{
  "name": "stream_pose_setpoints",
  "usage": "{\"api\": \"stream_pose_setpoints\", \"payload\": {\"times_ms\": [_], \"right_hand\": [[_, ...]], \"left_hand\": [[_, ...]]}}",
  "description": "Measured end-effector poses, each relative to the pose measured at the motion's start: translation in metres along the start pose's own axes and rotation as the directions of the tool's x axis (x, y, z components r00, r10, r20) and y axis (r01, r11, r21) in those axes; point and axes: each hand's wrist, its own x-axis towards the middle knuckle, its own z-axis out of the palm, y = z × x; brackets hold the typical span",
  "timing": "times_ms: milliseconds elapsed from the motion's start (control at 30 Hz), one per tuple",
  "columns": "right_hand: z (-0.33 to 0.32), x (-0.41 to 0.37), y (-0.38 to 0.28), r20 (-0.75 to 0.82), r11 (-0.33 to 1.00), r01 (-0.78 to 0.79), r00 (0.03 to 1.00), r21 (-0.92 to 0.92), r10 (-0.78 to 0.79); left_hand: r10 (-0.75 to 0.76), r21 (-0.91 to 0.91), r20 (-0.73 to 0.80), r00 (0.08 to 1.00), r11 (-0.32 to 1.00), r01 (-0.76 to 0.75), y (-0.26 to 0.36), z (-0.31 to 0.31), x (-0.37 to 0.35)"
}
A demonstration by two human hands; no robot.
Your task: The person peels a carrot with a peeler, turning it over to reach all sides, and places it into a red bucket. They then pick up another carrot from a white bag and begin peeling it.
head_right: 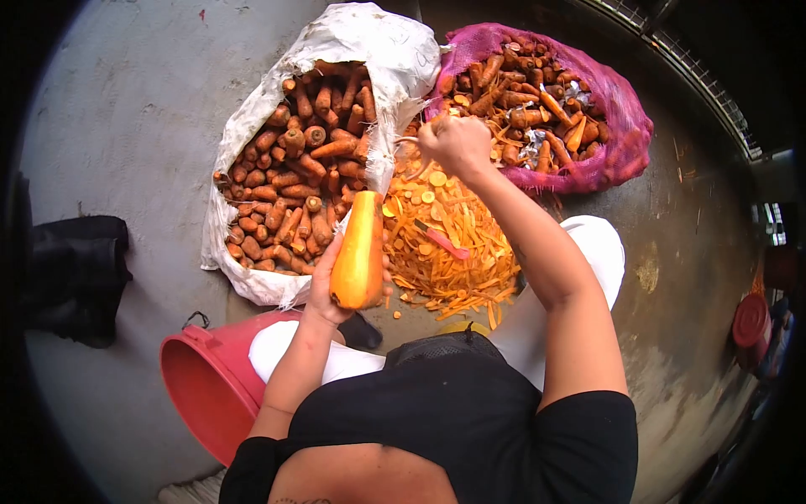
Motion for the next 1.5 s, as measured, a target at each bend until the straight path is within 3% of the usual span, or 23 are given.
{"api": "stream_pose_setpoints", "payload": {"times_ms": [67,133,200,333,533,800,867,900,933,967,1000,1067,1167,1200,1300,1333,1433,1467,1500], "right_hand": [[0.001,-0.006,-0.013,0.165,0.980,-0.001,0.986,0.199,-0.033],[-0.007,-0.022,-0.034,0.098,0.898,0.233,0.953,0.374,-0.288],[-0.009,-0.037,-0.048,-0.166,0.729,0.618,0.785,0.295,-0.597],[-0.019,-0.063,-0.069,-0.134,0.615,0.717,0.680,0.329,-0.721],[-0.010,-0.066,-0.061,-0.118,0.599,0.734,0.659,0.321,-0.743],[-0.010,-0.069,-0.062,-0.085,0.616,0.722,0.668,0.317,-0.739],[-0.002,-0.055,-0.048,-0.103,0.702,0.638,0.759,0.317,-0.643],[-0.006,-0.036,-0.036,-0.181,0.733,0.659,0.752,0.169,-0.634],[-0.006,-0.022,-0.022,-0.108,0.840,0.493,0.870,0.226,-0.481],[-0.011,-0.010,-0.011,-0.136,0.807,0.589,0.797,-0.042,-0.588],[0.000,-0.004,0.007,-0.074,0.800,0.573,0.803,-0.177,-0.592],[0.009,-0.001,0.022,-0.043,0.901,0.343,0.929,-0.267,-0.366],[0.001,0.001,0.002,-0.025,0.984,0.055,0.998,-0.172,-0.060],[-0.004,-0.001,-0.005,0.004,0.996,0.057,0.998,-0.073,-0.057],[-0.014,-0.006,-0.024,0.113,0.969,0.096,0.986,0.226,-0.124],[-0.013,-0.011,-0.031,0.031,0.905,0.240,0.963,0.350,-0.267],[-0.026,-0.029,-0.057,-0.050,0.742,0.558,0.810,0.371,-0.584],[-0.022,-0.035,-0.058,-0.078,0.648,0.662,0.720,0.377,-0.690],[-0.025,-0.044,-0.065,-0.072,0.622,0.696,0.685,0.359,-0.725]], "left_hand": [[0.018,-0.040,-0.059,0.998,0.999,-0.021,0.004,-0.002,0.005],[0.051,-0.027,-0.151,0.987,0.998,-0.056,0.008,-0.002,0.010],[0.070,0.002,-0.156,0.985,0.998,-0.070,0.012,0.002,0.013],[-0.002,-0.080,-0.188,0.982,0.997,-0.014,0.008,-0.002,0.022],[-0.033,-0.071,-0.237,0.971,0.997,0.017,-0.007,0.000,0.029],[-0.049,0.019,-0.179,0.983,0.998,0.054,-0.009,-0.003,0.020],[-0.056,0.051,-0.151,0.987,0.997,0.064,-0.008,-0.009,0.014],[-0.064,0.053,-0.136,0.989,0.996,0.072,-0.009,-0.004,0.006],[-0.075,0.057,-0.120,0.990,0.995,0.082,-0.009,-0.001,0.000],[-0.062,0.054,-0.086,0.994,0.996,0.067,-0.009,0.000,-0.002],[-0.075,0.065,-0.029,0.997,0.995,0.077,-0.010,0.000,-0.004],[-0.101,0.093,0.086,0.991,0.991,0.093,-0.008,-0.001,-0.005],[-0.047,0.034,0.007,0.999,0.998,0.047,-0.004,-0.003,-0.005],[-0.031,0.003,-0.025,0.999,1.000,0.031,-0.002,-0.003,-0.003],[0.024,-0.035,-0.065,0.998,0.999,-0.026,0.004,-0.003,0.006],[0.043,-0.048,-0.084,0.996,0.998,-0.047,0.006,-0.002,0.007],[0.075,-0.075,-0.133,0.988,0.994,-0.085,0.009,0.009,0.012],[0.075,-0.095,-0.131,0.988,0.992,-0.088,0.011,0.010,0.013],[0.040,-0.112,-0.050,0.998,0.993,-0.046,0.009,-0.006,0.014]]}}
